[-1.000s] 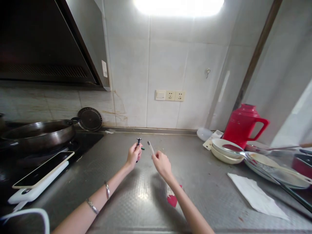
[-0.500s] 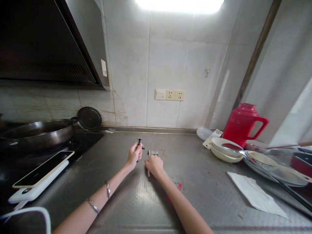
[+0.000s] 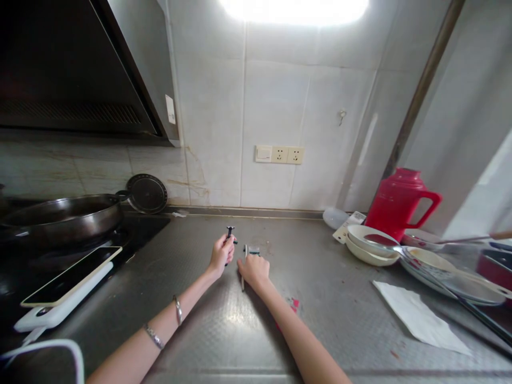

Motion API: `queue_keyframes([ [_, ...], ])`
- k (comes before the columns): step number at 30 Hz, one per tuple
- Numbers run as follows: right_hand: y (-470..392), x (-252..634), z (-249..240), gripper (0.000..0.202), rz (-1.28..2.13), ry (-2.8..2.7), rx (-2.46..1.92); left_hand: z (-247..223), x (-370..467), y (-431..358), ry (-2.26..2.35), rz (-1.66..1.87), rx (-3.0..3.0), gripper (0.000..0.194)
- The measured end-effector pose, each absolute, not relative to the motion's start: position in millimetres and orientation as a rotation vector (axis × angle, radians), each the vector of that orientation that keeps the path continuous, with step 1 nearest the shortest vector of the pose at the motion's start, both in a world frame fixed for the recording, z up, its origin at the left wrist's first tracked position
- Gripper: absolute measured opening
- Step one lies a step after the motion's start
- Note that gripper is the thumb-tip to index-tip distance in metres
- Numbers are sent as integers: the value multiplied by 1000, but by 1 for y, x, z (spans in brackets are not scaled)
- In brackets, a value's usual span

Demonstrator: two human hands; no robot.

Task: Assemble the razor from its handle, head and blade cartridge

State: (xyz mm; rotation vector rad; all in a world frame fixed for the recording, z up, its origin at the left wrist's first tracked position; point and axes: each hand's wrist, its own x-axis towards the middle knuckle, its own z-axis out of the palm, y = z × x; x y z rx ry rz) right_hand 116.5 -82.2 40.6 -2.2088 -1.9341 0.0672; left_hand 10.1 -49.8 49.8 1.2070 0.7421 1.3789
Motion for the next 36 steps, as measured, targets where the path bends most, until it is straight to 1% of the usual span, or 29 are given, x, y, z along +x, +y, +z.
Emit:
queue_keyframes([
  [3,-75,130,46,47,28,-1925,-2180,48,10,-49,736,1370,1206,37],
  [8,-52,165,56,30,-11,-1940,-2060,47,10,-50,748,1349,1193,38],
  [12,-38,185,54,24,58,-2059,-1872,45,10,-50,757,1343,1184,39],
  [15,-34,192,46,23,125,-2149,-1745,42,10,-50,759,1332,1171,38],
  [23,-28,195,35,25,112,-2292,-1604,35,12,-49,755,1315,1146,39],
  [29,-28,198,34,21,102,-2289,-1646,31,13,-49,786,1308,1164,38],
  [36,-31,196,33,22,107,-2282,-1652,32,14,-51,785,1311,1163,37],
])
